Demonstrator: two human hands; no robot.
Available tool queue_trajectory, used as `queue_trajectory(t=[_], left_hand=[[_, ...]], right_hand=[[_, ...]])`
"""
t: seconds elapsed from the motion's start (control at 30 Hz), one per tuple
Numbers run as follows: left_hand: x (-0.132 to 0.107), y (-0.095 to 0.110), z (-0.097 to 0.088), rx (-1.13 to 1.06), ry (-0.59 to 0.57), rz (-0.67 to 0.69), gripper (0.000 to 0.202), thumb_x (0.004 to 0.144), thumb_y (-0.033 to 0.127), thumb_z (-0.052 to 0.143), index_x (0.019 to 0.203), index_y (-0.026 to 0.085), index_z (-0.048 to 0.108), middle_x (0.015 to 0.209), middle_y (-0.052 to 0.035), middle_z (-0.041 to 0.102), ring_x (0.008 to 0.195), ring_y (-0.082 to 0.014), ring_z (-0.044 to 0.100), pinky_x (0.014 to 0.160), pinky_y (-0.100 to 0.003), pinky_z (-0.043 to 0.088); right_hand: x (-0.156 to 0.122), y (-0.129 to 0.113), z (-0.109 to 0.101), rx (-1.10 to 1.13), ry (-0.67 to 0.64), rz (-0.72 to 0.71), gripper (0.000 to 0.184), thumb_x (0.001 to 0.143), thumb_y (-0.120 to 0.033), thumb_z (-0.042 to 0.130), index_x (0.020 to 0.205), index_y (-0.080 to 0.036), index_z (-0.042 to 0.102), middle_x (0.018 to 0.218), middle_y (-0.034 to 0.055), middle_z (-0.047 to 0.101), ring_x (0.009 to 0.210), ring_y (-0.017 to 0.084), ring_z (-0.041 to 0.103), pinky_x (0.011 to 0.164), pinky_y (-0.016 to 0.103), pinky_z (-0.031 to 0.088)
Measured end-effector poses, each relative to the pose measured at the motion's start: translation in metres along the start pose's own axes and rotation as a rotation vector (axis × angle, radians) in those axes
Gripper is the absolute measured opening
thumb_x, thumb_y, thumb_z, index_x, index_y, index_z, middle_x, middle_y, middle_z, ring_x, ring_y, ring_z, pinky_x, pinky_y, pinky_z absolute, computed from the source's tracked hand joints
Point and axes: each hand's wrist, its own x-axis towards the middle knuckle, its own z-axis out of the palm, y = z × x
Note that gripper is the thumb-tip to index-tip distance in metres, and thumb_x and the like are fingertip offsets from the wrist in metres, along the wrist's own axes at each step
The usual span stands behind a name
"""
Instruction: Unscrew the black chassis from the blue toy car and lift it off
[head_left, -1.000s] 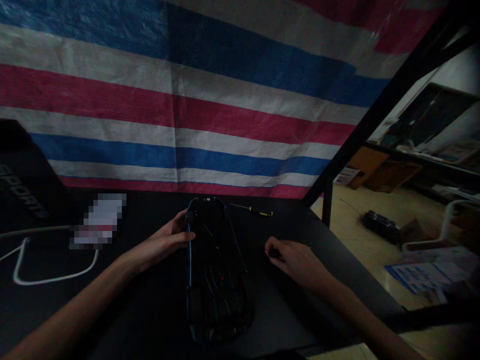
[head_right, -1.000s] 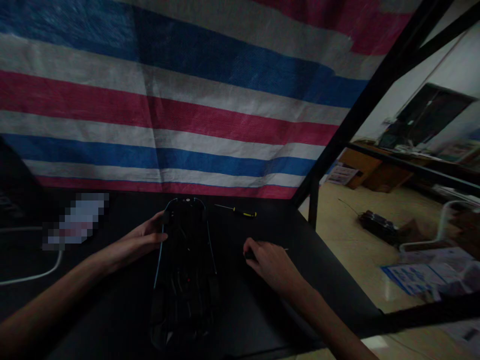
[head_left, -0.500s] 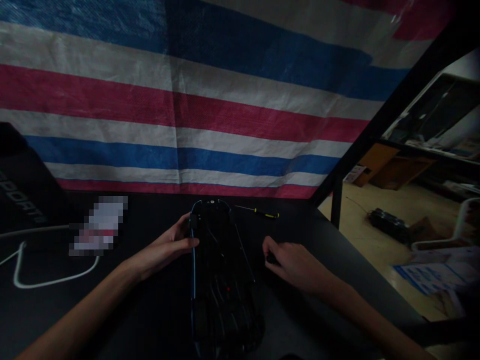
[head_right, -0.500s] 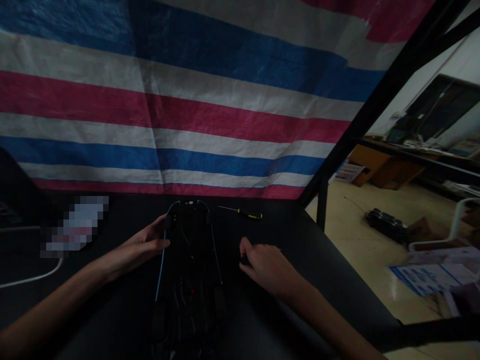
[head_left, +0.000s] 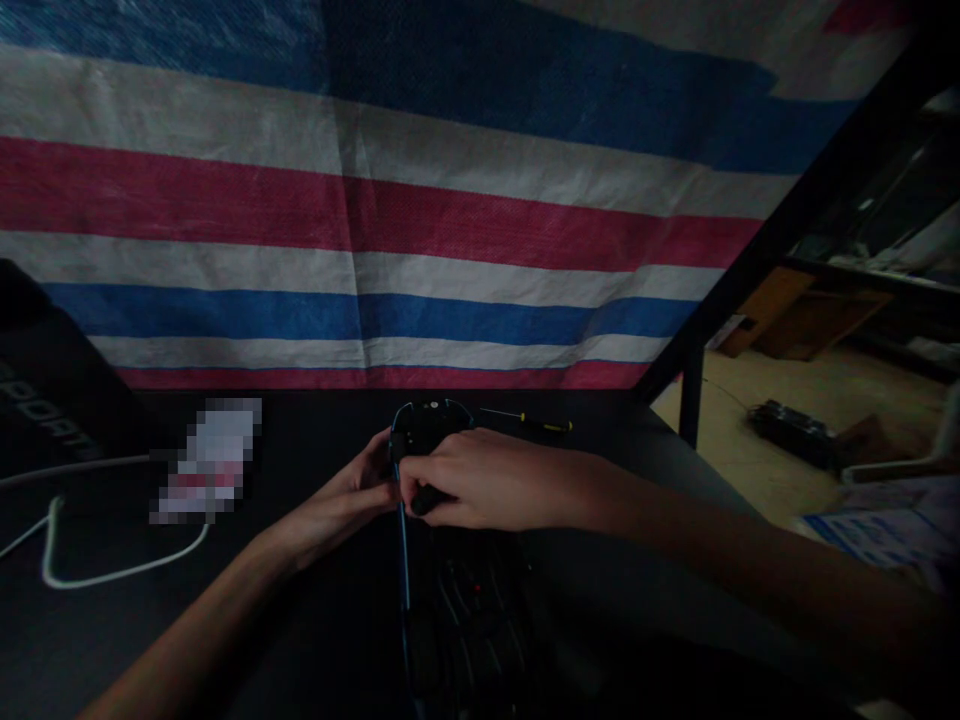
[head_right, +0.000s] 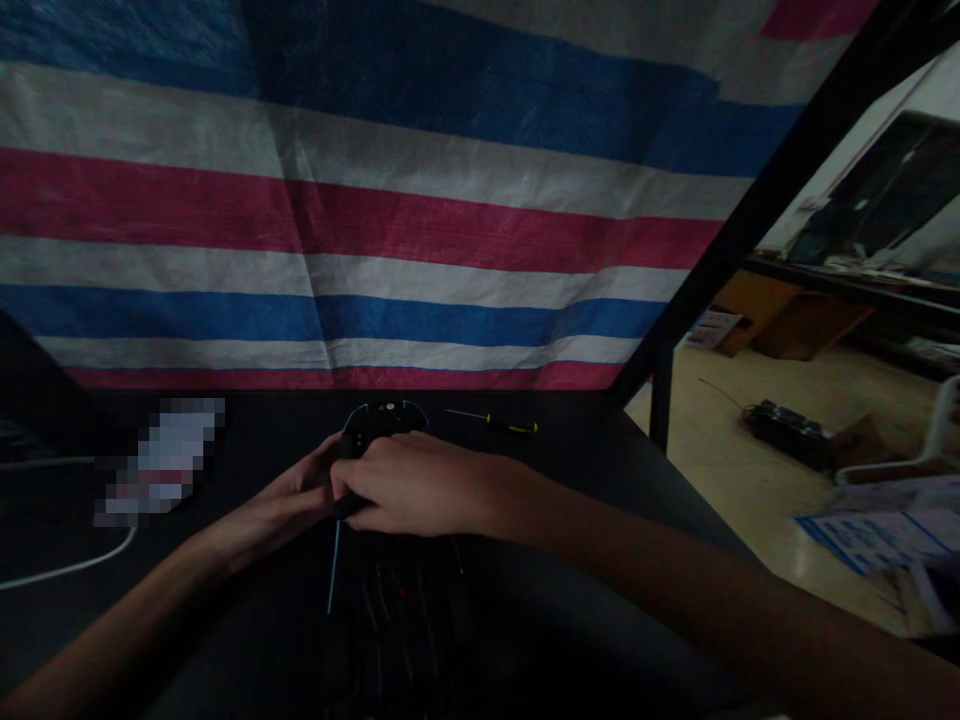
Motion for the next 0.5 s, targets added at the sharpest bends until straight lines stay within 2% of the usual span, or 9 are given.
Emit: queue_trajectory(t=[0.13,0.33,0.5], left_hand=[[-0.0001,-0.0007,-0.0011,-0.009,-0.018,0.016,0.077,0.083,0.019,0.078,0.151,0.033,0.045,0.160,-0.0078,0.045,0.144,-0.0300,0.047,0.109,-0.039,0.044],[0.0006,0.0025,0.0023,0.005,0.010,0.002,0.082,0.078,0.021,0.082,0.151,0.029,0.045,0.158,-0.0108,0.046,0.140,-0.0314,0.048,0.111,-0.042,0.043],[0.0022,0.0043,0.0036,-0.004,0.004,-0.018,0.079,0.078,0.019,0.081,0.149,0.027,0.046,0.153,-0.0117,0.050,0.139,-0.0323,0.049,0.108,-0.043,0.045]], right_hand=[[0.0091,0.0049,0.0018,-0.107,-0.085,-0.030,0.022,0.100,-0.027,0.059,0.118,-0.018,0.067,0.111,0.0085,0.075,0.100,0.022,0.071,0.081,0.033,0.049],[0.0114,0.0019,0.0064,-0.159,-0.088,-0.037,0.023,0.101,-0.023,0.059,0.122,-0.019,0.065,0.113,0.0067,0.076,0.099,0.021,0.072,0.080,0.032,0.050],[0.0107,-0.0003,0.0060,-0.196,-0.077,-0.008,0.021,0.101,-0.023,0.061,0.120,-0.017,0.067,0.111,0.0086,0.076,0.098,0.021,0.072,0.078,0.032,0.048]])
